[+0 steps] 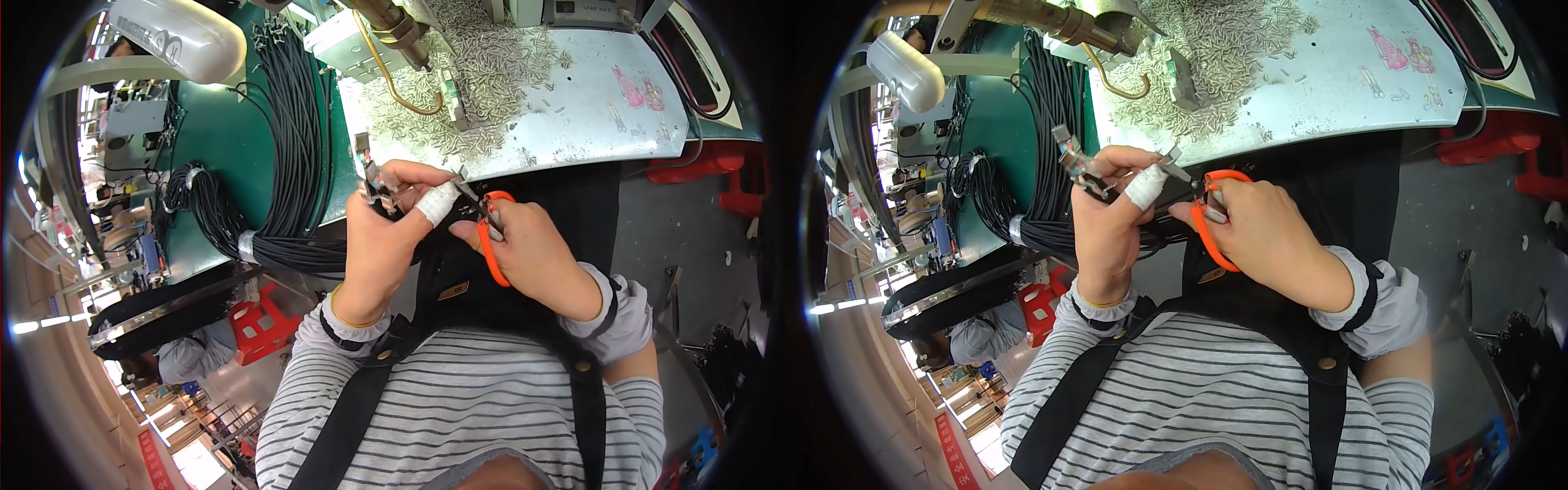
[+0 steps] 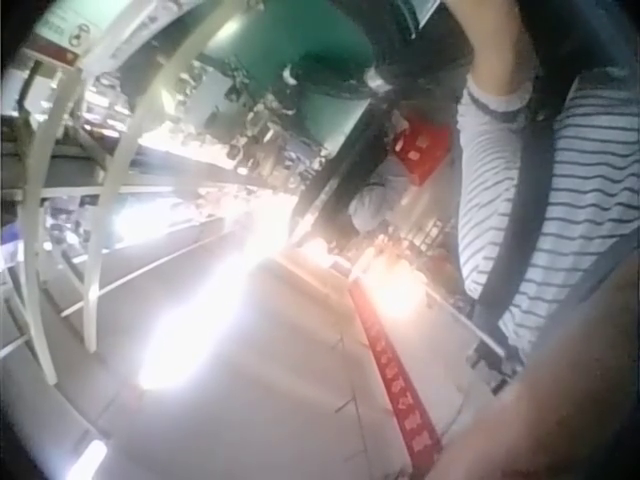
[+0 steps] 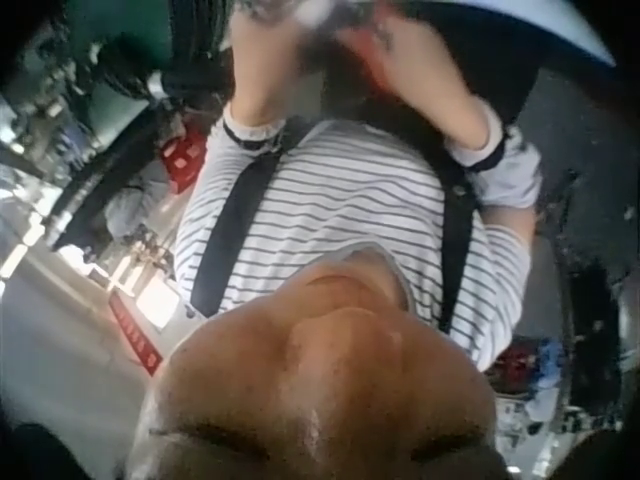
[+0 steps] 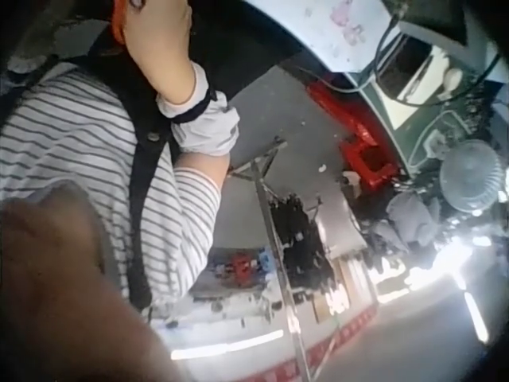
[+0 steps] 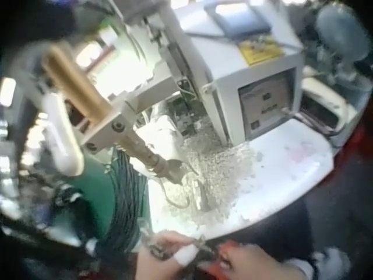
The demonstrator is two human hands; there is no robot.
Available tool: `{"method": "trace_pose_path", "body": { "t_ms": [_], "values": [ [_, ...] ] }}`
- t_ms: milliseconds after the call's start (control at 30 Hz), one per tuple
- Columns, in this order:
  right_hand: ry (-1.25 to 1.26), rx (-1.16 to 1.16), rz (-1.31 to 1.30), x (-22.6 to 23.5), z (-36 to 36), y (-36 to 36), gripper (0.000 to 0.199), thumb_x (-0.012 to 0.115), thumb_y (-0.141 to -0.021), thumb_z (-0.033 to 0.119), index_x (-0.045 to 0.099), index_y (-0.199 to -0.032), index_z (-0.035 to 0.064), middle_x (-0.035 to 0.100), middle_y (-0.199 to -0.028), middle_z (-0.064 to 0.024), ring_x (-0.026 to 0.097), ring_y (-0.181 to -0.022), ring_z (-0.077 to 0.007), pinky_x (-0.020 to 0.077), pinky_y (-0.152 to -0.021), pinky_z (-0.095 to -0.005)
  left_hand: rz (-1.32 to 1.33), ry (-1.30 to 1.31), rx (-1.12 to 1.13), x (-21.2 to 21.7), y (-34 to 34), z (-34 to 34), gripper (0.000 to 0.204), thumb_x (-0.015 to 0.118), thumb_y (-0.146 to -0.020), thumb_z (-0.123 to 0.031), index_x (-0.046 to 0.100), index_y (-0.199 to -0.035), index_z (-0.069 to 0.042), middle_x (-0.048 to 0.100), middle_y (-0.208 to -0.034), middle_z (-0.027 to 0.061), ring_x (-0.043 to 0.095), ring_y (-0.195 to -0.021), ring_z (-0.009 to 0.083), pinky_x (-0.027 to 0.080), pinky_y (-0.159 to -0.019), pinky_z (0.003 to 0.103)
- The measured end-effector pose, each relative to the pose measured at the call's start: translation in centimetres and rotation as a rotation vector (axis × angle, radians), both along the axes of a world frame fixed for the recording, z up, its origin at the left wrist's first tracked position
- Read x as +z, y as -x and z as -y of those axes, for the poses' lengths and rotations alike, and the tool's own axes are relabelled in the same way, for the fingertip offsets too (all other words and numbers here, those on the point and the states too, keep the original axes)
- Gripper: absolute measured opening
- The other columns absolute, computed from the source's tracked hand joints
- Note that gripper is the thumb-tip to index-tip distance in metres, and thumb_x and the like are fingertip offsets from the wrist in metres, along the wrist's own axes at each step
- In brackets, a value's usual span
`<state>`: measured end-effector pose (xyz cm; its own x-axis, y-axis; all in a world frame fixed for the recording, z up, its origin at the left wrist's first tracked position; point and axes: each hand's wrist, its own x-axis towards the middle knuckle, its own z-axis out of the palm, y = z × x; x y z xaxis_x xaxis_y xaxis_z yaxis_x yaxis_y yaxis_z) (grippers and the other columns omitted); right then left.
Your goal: The person trims the ends of wires using shears, then places the bundle into a machine and presses a foot pedal before resuming the trimming.
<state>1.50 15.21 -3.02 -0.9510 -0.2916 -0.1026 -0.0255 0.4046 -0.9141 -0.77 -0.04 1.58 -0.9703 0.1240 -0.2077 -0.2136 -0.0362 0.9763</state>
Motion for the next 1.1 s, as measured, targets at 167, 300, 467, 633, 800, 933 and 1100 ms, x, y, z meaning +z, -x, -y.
{"method": "trace_pose_path", "body": {
  "t_ms": [167,300,467,633,800,933,1100],
  "values": [
    [0.367,-0.152,0.258,0.5,-0.2,0.4,0.034,0.063,-0.076,0.023,0.047,-0.060,-0.0020,0.048,-0.049,-0.0110,0.050,-0.040,-0.0245,0.0378,-0.041,-0.0301,0.229,-0.230,-0.110,-1.0,3.4,0.6,0.010,0.057,-0.078,-0.004,0.056,-0.088,-0.001,0.045,-0.062,-0.0047,0.033,-0.046,0.0010,0.023,-0.041,0.016],
    [0.588,-0.334,0.203,1.0,-0.2,2.9,0.017,0.055,-0.083,0.015,0.052,-0.073,0.0009,0.051,-0.052,-0.0017,0.044,-0.040,-0.0056,0.0348,-0.037,-0.0199,0.263,-0.355,-0.036,-1.6,5.6,0.1,0.010,0.057,-0.078,-0.004,0.055,-0.088,-0.002,0.042,-0.060,-0.0062,0.029,-0.043,0.0009,0.019,-0.039,0.016],
    [0.366,-0.387,-0.123,0.8,-0.4,7.4,0.017,0.055,-0.083,0.016,0.052,-0.078,0.0000,0.048,-0.054,-0.0015,0.041,-0.038,-0.0060,0.0355,-0.037,-0.0195,0.267,-0.289,-0.064,-1.5,7.6,-0.1,0.012,0.058,-0.077,-0.004,0.054,-0.089,-0.002,0.042,-0.059,-0.0050,0.028,-0.042,0.0012,0.019,-0.037,0.016],
    [0.409,-0.267,0.121,1.5,-0.3,9.0,0.017,0.055,-0.082,0.017,0.052,-0.082,0.0003,0.043,-0.053,0.0007,0.041,-0.038,-0.0057,0.0338,-0.036,-0.0197,0.312,-0.261,-0.118,-1.2,8.5,0.7,0.014,0.059,-0.077,-0.005,0.054,-0.089,-0.001,0.042,-0.059,-0.0032,0.029,-0.041,0.0014,0.019,-0.036,0.017],
    [0.466,-0.270,0.131,0.8,-0.1,9.1,0.017,0.054,-0.083,0.017,0.052,-0.085,0.0000,0.042,-0.053,0.0014,0.039,-0.039,-0.0051,0.0319,-0.036,-0.0200,0.324,-0.230,-0.108,-1.2,8.6,0.9,0.014,0.061,-0.075,-0.005,0.052,-0.085,-0.001,0.043,-0.058,-0.0017,0.029,-0.041,0.0017,0.019,-0.036,0.017],
    [0.475,-0.259,0.109,0.5,0.0,9.1,0.016,0.052,-0.083,0.016,0.052,-0.084,-0.0006,0.042,-0.053,0.0017,0.039,-0.038,-0.0053,0.0312,-0.036,-0.0201,0.296,-0.236,-0.105,-1.2,8.6,0.9,0.014,0.062,-0.075,-0.005,0.050,-0.082,-0.003,0.044,-0.058,-0.0015,0.029,-0.040,0.0019,0.019,-0.036,0.017],
    [0.512,-0.252,0.122,0.8,-0.1,9.1,0.015,0.051,-0.084,0.014,0.052,-0.085,-0.0013,0.042,-0.054,0.0016,0.039,-0.039,-0.0055,0.0312,-0.036,-0.0201,0.273,-0.253,-0.108,-1.4,8.6,0.8,0.014,0.062,-0.075,-0.005,0.050,-0.082,-0.003,0.044,-0.057,-0.0019,0.029,-0.040,0.0019,0.019,-0.036,0.017]
  ]
}}
